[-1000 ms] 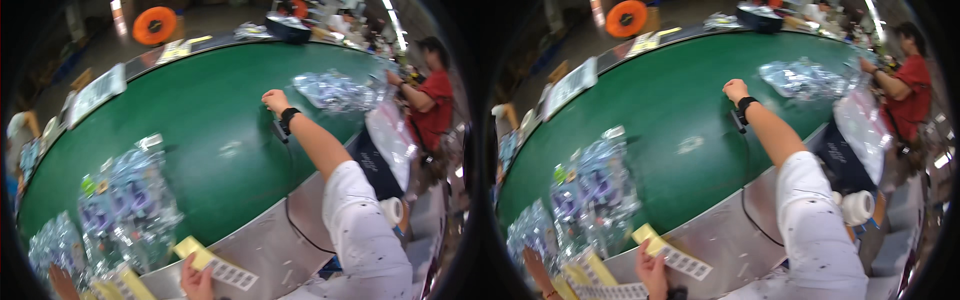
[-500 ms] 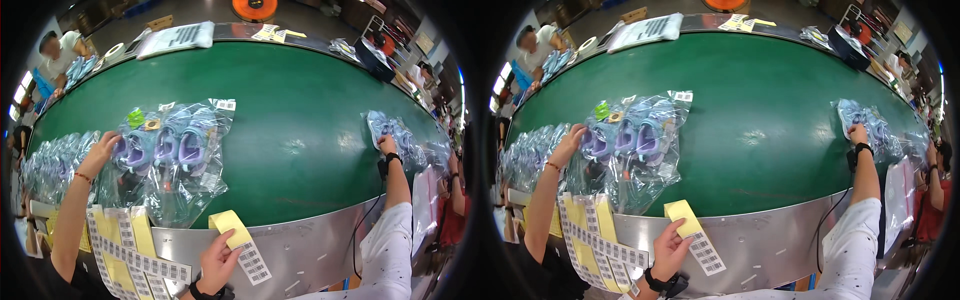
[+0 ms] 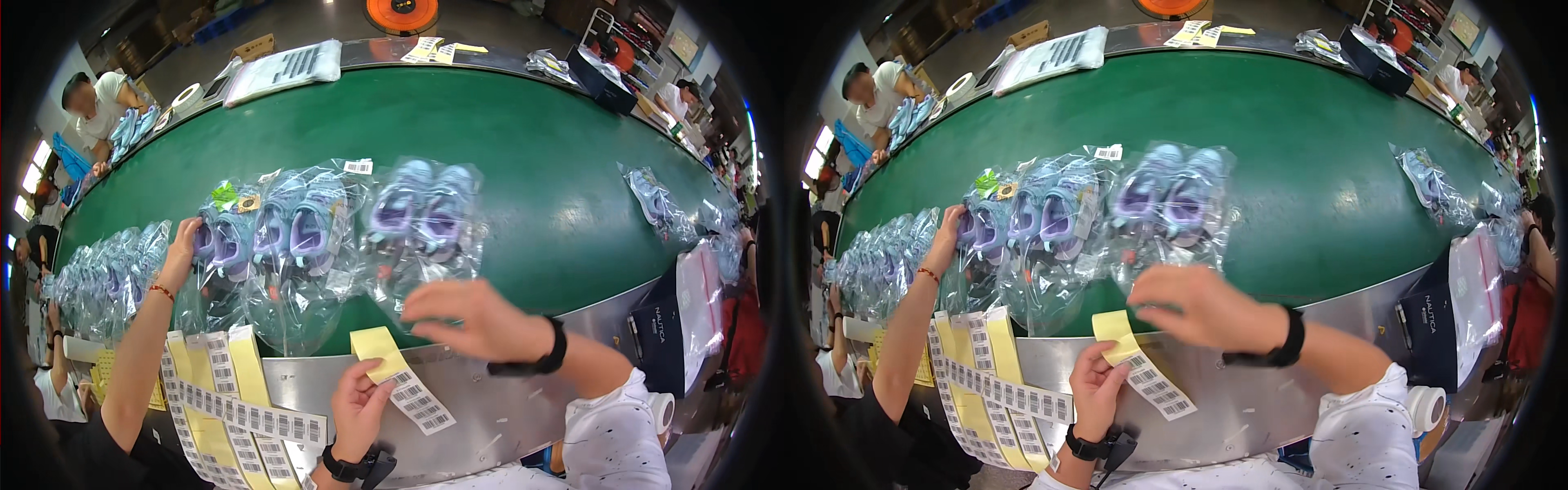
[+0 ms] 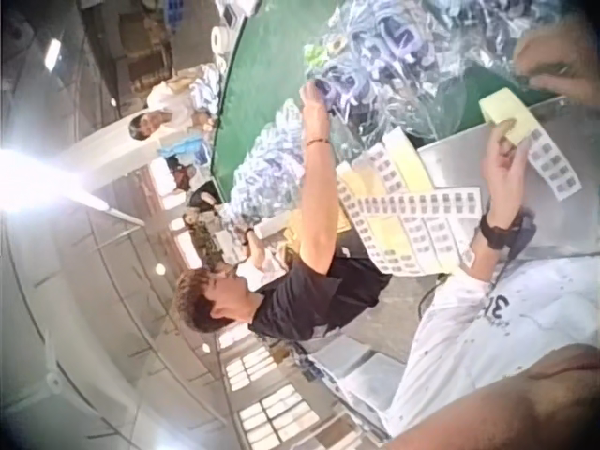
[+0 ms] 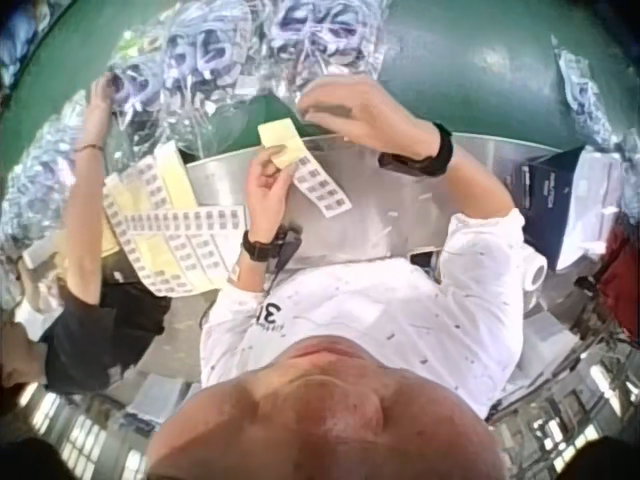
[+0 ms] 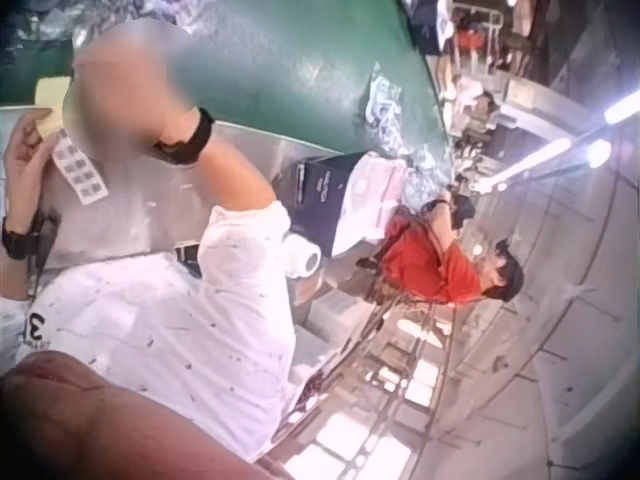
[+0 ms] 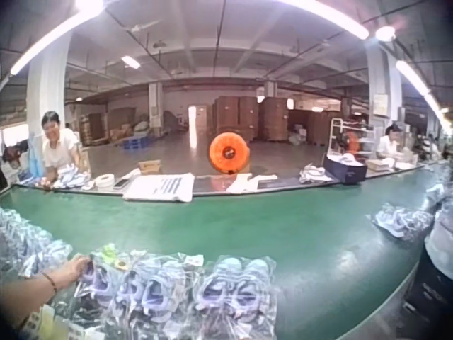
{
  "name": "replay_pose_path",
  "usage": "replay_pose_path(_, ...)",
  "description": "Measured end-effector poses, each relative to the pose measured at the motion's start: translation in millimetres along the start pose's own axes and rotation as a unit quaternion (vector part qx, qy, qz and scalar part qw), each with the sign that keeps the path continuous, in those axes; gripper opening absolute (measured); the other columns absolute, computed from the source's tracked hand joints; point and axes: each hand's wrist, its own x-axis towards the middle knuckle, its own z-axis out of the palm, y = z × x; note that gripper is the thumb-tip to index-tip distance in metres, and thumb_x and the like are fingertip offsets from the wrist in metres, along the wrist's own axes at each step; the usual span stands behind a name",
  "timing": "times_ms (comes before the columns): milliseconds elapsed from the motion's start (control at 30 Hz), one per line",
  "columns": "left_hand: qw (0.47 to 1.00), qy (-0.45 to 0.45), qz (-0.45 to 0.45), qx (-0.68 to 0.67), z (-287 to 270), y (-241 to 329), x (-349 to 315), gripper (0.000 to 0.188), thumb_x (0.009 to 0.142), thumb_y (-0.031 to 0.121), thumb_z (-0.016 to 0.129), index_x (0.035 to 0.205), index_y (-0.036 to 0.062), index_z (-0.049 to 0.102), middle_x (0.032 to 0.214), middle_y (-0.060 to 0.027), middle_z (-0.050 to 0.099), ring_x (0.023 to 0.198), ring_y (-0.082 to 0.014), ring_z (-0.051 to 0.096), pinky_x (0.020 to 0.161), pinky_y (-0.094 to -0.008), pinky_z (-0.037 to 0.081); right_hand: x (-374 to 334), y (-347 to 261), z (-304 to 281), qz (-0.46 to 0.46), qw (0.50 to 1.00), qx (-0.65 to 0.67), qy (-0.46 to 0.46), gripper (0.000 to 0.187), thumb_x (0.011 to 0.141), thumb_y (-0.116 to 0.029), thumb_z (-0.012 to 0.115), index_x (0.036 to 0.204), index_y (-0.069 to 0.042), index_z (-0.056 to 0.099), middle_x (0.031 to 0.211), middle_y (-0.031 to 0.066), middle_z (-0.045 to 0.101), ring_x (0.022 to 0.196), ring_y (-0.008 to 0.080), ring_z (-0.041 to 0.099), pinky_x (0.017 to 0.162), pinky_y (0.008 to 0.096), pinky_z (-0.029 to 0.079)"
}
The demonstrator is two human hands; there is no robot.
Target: The person stands at a green assembly table and applies barcode stickers to plastic-wrapped pairs of slippers. They peel individual labels from a yellow sheet, place them on the packaging, and use a handheld scanner to scan the barcode. The person repeats this process for multiple units, moving the labeled packages to the side.
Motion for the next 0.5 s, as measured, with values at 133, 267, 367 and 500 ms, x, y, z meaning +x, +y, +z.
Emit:
replay_pose_path(133, 1.0, 0.014, 0.012, 0.025, 0, -3, -3, 0.025, 0.088, -0.006, 0.059, 0.113, -0.0048, 0.058, 0.097, -0.0105, 0.067, 0.085, -0.0091, 0.062, 0.07, -0.0196, 0.049, -27, -4, 48, -0.002, 0.998, -0.056, 0.004, 0.017, 0.083, -0.01, 0.066, 0.097, -0.001, 0.066, 0.089, 0.0115, 0.063, 0.077, 0.0284, 0.061, 0.067, 0.0356, 0.05)
replay_pose_path(267, 1.0, 0.014, 0.011, 0.018, -2, -8, -4, 0.02, 0.088, -0.003, 0.061, 0.108, -0.0036, 0.063, 0.091, -0.0064, 0.068, 0.077, -0.0049, 0.06, 0.063, -0.0172, 0.046, -41, -3, 65, 0.078, 0.996, 0.021, 0.038, 0.013, 0.084, -0.013, 0.065, 0.092, -0.002, 0.066, 0.086, 0.0104, 0.061, 0.075, 0.0267, 0.06, 0.064, 0.036, 0.048)
replay_pose_path(367, 0.999, 0.019, -0.007, 0.04, -2, -6, -6, 0.019, 0.088, -0.003, 0.062, 0.107, -0.0026, 0.064, 0.087, -0.005, 0.068, 0.073, -0.004, 0.059, 0.061, -0.0174, 0.046, -49, -6, 68, 0.106, 0.992, 0.03, 0.057, 0.012, 0.085, -0.013, 0.065, 0.09, -0.002, 0.067, 0.082, 0.0107, 0.061, 0.073, 0.0256, 0.06, 0.062, 0.0346, 0.048)
replay_pose_path(500, 0.998, 0.007, -0.001, 0.057, -1, -2, -6, 0.019, 0.087, -0.002, 0.063, 0.106, -0.0021, 0.065, 0.084, -0.0045, 0.068, 0.072, -0.0037, 0.059, 0.06, -0.0175, 0.046, -54, -6, 74, 0.105, 0.99, 0.025, 0.094, 0.011, 0.084, -0.011, 0.066, 0.09, -0.001, 0.068, 0.079, 0.009, 0.062, 0.068, 0.0205, 0.06, 0.061, 0.0307, 0.047)
